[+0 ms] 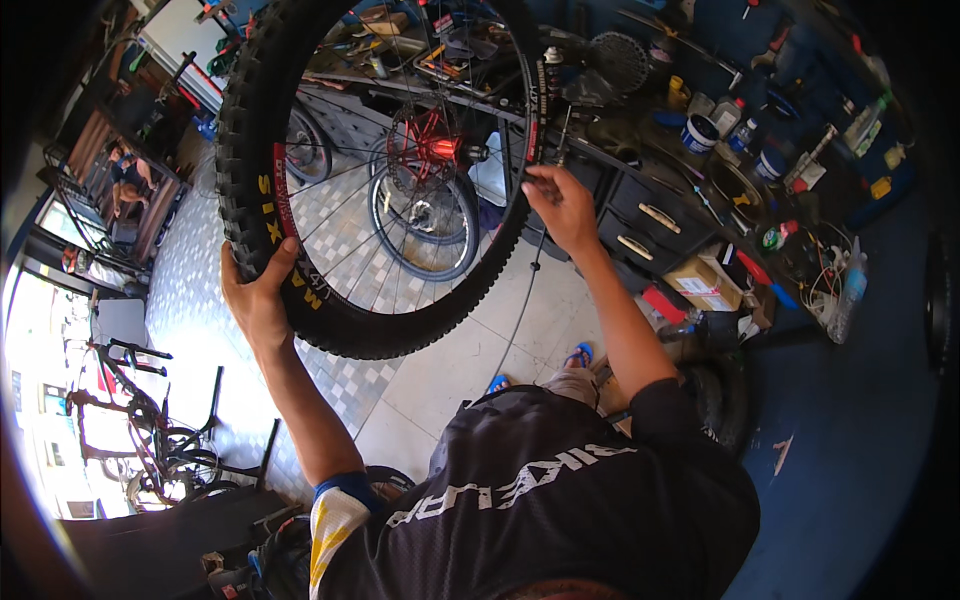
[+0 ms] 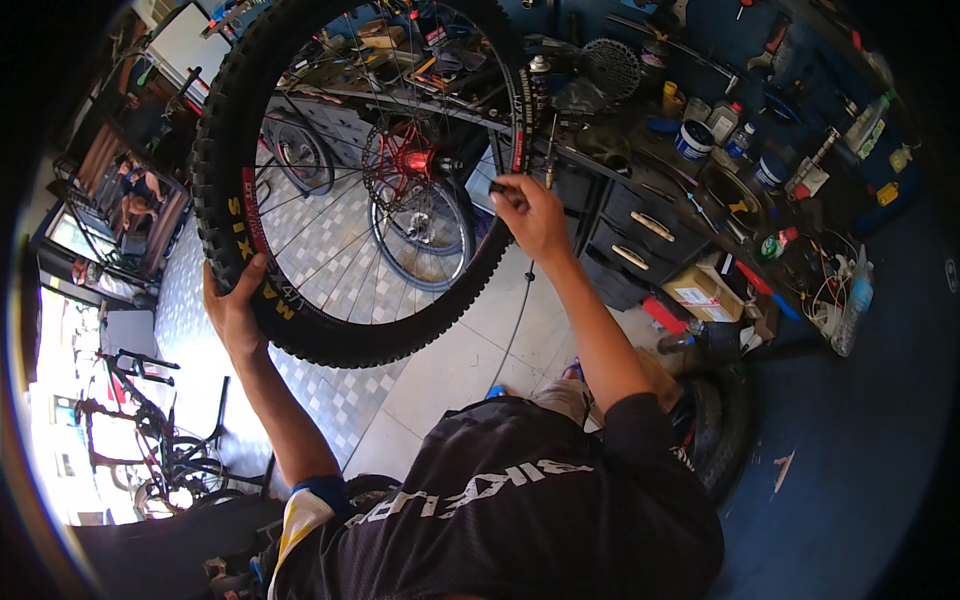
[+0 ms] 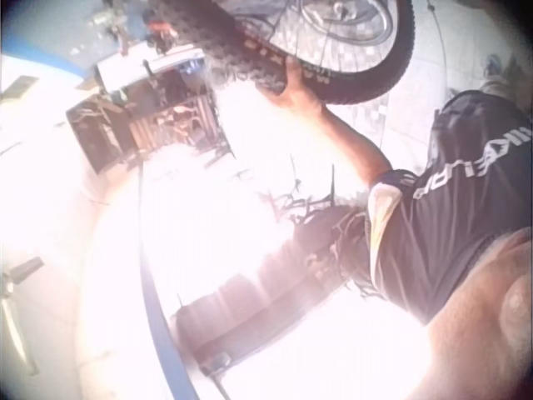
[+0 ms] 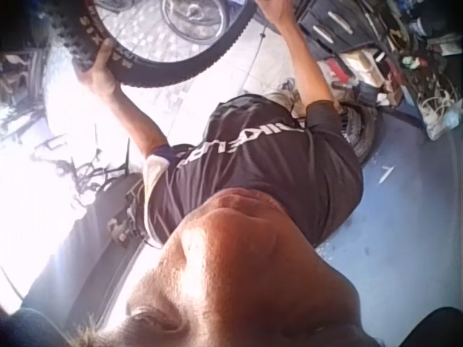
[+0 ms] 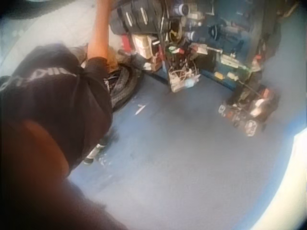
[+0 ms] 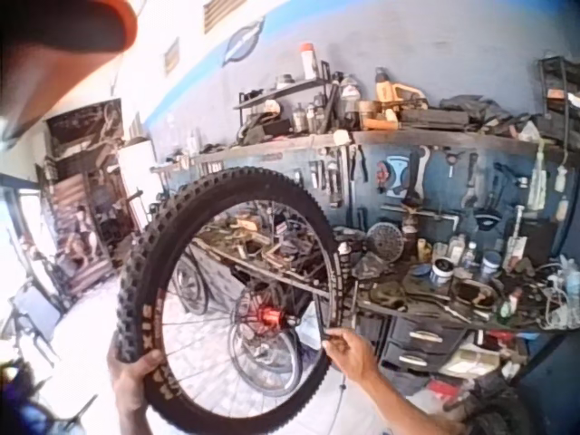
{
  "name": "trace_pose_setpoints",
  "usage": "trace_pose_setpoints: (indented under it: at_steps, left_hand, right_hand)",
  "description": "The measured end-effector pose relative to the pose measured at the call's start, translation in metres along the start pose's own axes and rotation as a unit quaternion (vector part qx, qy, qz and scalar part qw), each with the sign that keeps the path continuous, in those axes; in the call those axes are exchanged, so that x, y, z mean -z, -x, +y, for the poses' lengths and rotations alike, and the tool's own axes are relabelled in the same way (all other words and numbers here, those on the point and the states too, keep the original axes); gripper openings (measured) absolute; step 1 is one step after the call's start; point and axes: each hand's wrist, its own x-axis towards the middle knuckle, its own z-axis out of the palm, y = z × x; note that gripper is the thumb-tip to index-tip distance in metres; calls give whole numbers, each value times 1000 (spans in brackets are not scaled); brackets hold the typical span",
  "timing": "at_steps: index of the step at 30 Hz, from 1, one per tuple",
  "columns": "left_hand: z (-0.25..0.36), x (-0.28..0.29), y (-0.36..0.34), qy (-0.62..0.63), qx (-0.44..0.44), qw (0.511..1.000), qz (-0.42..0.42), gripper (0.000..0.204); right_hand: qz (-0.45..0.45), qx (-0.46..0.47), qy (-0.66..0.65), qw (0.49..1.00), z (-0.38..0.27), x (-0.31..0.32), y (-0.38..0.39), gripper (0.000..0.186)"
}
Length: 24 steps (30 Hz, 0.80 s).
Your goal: The person works on a bicycle wheel in a workshop, handling the tire, cassette, and valve. They wipe the valve with a cloth and attach the cassette to the wheel hub.
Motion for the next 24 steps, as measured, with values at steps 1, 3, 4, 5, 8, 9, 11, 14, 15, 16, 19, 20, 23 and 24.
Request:
trace_pose_setpoints:
  at_steps: [1,3,4,5,8,9,11,14,15,16,19,20,23,24]
  left_hand:
    - [0,-1,1,-3,-2,1000,1,46]
    - [3,-5,2,-11,1,1000,8,48]
    - [4,-6,3,-16,2,1000,13,49]
    - [5,-7,4,-17,3,1000,16,49]
    - [6,-7,6,-27,7,999,25,51]
    - [7,-7,6,-34,6,999,27,51]
    - [7,-7,6,-39,5,999,26,52]
    - [9,-7,7,-33,2,999,20,53]
    - [10,-9,8,-31,2,999,22,54]
    - [10,-10,9,-28,2,999,26,54]
    - [8,-8,10,-15,8,1000,17,54]
    - [8,-8,10,-11,9,1000,18,54]
    - [9,-10,11,-8,13,1000,24,55]
    - [9,-11,12,-10,15,999,26,55]
  right_hand:
    - [0,6,1,1000,0,-8,-13,26]
    - [-4,22,18,1000,2,-18,-33,25]
    - [-10,33,32,999,5,-23,-41,25]
    - [-16,44,46,998,8,-26,-47,26]
    - [-27,66,77,994,14,-31,-53,27]
    - [-28,64,77,995,16,-32,-54,27]
    - [-30,59,78,995,16,-32,-55,27]
    - [-25,58,53,997,16,-36,-60,27]
    - [-32,50,58,997,16,-36,-60,28]
    - [-39,41,63,996,15,-35,-61,28]
    - [-47,37,68,996,14,-36,-60,28]
    - [-48,38,68,996,14,-36,-59,27]
    - [-37,73,82,993,12,-39,-60,26]
    - [-37,74,86,993,12,-39,-60,25]
